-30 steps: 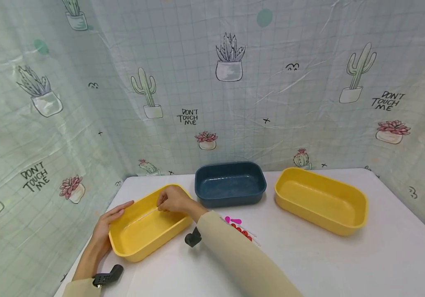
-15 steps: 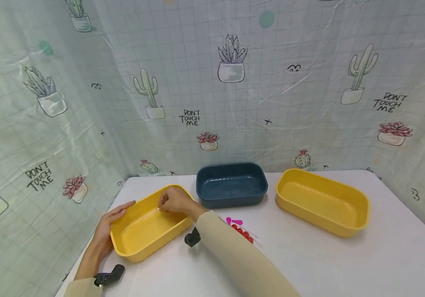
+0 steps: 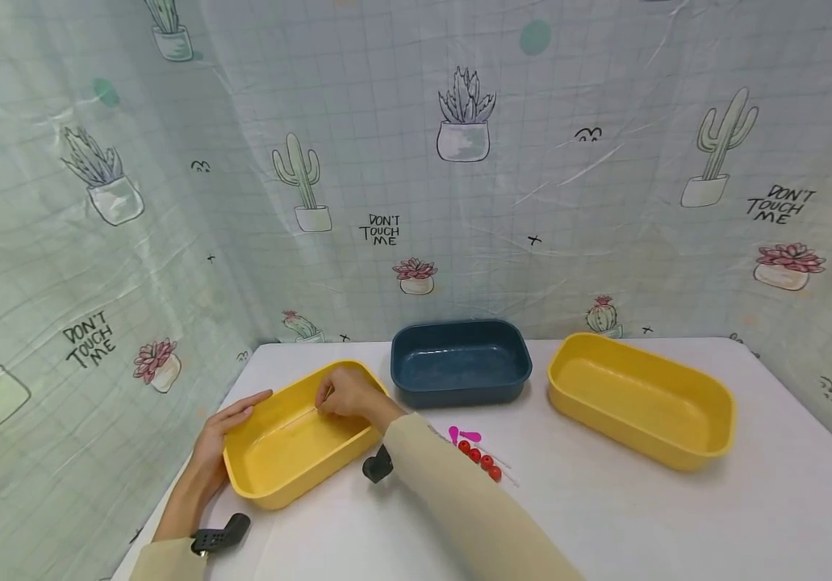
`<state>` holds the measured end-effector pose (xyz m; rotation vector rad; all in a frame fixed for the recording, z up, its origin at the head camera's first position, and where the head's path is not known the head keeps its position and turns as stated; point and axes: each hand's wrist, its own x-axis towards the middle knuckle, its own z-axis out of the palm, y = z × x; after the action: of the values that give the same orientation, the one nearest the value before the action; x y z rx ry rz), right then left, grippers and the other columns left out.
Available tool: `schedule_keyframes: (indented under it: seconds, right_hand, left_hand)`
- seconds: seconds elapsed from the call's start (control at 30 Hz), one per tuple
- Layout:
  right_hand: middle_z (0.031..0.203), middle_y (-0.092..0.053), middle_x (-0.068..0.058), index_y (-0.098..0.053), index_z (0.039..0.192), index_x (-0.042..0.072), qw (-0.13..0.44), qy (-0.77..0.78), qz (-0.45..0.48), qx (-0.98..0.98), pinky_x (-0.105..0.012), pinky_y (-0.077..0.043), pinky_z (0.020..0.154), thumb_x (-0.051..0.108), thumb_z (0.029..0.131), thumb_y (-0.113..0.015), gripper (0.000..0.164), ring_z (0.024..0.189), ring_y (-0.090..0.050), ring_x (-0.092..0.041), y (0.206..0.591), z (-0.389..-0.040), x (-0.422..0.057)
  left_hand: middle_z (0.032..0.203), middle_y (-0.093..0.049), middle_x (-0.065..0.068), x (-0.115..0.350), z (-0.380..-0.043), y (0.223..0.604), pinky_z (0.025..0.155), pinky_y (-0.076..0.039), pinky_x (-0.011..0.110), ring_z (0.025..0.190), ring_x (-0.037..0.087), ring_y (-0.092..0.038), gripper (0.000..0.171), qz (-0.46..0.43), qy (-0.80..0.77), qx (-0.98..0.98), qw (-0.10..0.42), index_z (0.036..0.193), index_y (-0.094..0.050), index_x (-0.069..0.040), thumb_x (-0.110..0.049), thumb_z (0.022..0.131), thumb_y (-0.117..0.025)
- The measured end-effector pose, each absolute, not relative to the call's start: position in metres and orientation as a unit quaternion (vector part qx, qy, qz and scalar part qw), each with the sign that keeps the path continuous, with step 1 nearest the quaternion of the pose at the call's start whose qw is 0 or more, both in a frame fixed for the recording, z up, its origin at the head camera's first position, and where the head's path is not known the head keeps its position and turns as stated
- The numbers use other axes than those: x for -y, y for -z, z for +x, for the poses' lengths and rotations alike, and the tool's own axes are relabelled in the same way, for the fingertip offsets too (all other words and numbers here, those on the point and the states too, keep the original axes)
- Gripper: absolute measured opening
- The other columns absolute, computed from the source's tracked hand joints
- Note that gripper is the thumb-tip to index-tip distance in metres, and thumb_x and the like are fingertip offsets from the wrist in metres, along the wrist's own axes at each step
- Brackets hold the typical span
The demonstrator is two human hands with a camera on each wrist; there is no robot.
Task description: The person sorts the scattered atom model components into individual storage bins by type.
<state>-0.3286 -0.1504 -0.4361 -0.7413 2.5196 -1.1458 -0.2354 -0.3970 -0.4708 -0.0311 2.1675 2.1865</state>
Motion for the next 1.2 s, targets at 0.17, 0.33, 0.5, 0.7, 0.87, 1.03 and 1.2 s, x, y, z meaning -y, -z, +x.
schedule_keyframes:
  seconds: [0.17, 0.33, 0.5, 0.7, 0.87, 1.03, 1.2]
  right_hand:
    - [0.077, -0.065, 0.001, -0.076, 0.084, 0.01, 0.141, 0.402, -0.247, -0.87, -0.017, -0.048, 0.057, 0.005, 0.088, -0.079, 0.007, 0.062, -0.055, -0.011, 0.4359, -0.3284, 0.1513]
    - [0.077, -0.064, 0.001, -0.077, 0.085, 0.01, 0.152, 0.405, -0.242, -0.869, -0.018, -0.047, 0.056, 0.003, 0.086, -0.079, 0.007, 0.062, -0.055, -0.012, 0.4366, -0.3276, 0.153]
    - [0.075, -0.064, 0.0, -0.076, 0.085, 0.009, 0.161, 0.415, -0.236, -0.864, -0.018, -0.046, 0.054, 0.004, 0.087, -0.079, 0.006, 0.06, -0.054, -0.012, 0.4387, -0.3274, 0.1549]
    - [0.076, -0.064, 0.0, -0.076, 0.086, 0.009, 0.16, 0.42, -0.228, -0.864, -0.018, -0.045, 0.054, 0.005, 0.088, -0.079, 0.006, 0.06, -0.054, -0.012, 0.4402, -0.3282, 0.1562]
    - [0.079, -0.064, 0.001, -0.076, 0.085, 0.01, 0.157, 0.416, -0.22, -0.868, -0.018, -0.046, 0.056, 0.005, 0.088, -0.08, 0.007, 0.062, -0.054, -0.012, 0.4395, -0.3282, 0.1563]
    - [0.079, -0.063, 0.001, -0.075, 0.084, 0.011, 0.155, 0.415, -0.222, -0.869, -0.018, -0.045, 0.056, 0.006, 0.088, -0.08, 0.008, 0.063, -0.054, -0.013, 0.4405, -0.3284, 0.1566]
    - [0.079, -0.063, 0.001, -0.074, 0.083, 0.012, 0.157, 0.419, -0.221, -0.866, -0.018, -0.045, 0.056, 0.006, 0.087, -0.081, 0.01, 0.063, -0.054, -0.012, 0.4431, -0.3296, 0.1586]
  left_hand:
    - [0.135, -0.063, -0.023, 0.398, -0.2372, 0.4711, 0.101, -0.053, 0.016, 0.124, -0.004, -0.062, 0.048, -0.001, -0.709, -0.705, 0.027, 0.155, -0.047, -0.011, -0.029, 0.112, -0.042]
    - [0.136, -0.063, -0.02, 0.3992, -0.2356, 0.4729, 0.101, -0.053, 0.017, 0.125, -0.003, -0.062, 0.048, 0.01, -0.721, -0.692, 0.03, 0.155, -0.046, -0.007, -0.026, 0.111, -0.043]
    - [0.136, -0.064, -0.019, 0.3986, -0.2351, 0.4738, 0.102, -0.053, 0.019, 0.125, -0.001, -0.062, 0.048, 0.015, -0.73, -0.682, 0.03, 0.155, -0.046, -0.007, -0.026, 0.111, -0.044]
    - [0.137, -0.063, -0.019, 0.397, -0.2377, 0.4739, 0.102, -0.053, 0.019, 0.125, -0.001, -0.062, 0.048, 0.011, -0.726, -0.687, 0.031, 0.155, -0.046, -0.007, -0.026, 0.112, -0.043]
    - [0.137, -0.063, -0.02, 0.3951, -0.2395, 0.4725, 0.102, -0.053, 0.018, 0.125, -0.002, -0.061, 0.047, 0.005, -0.72, -0.693, 0.03, 0.155, -0.047, -0.008, -0.026, 0.111, -0.043]
    - [0.139, -0.061, -0.019, 0.3939, -0.2392, 0.473, 0.102, -0.052, 0.018, 0.126, -0.002, -0.061, 0.048, 0.0, -0.715, -0.699, 0.029, 0.155, -0.046, -0.008, -0.027, 0.111, -0.043]
    - [0.141, -0.06, -0.018, 0.3949, -0.2377, 0.4739, 0.102, -0.052, 0.018, 0.126, -0.003, -0.06, 0.048, -0.004, -0.71, -0.703, 0.027, 0.155, -0.046, -0.008, -0.028, 0.112, -0.042]
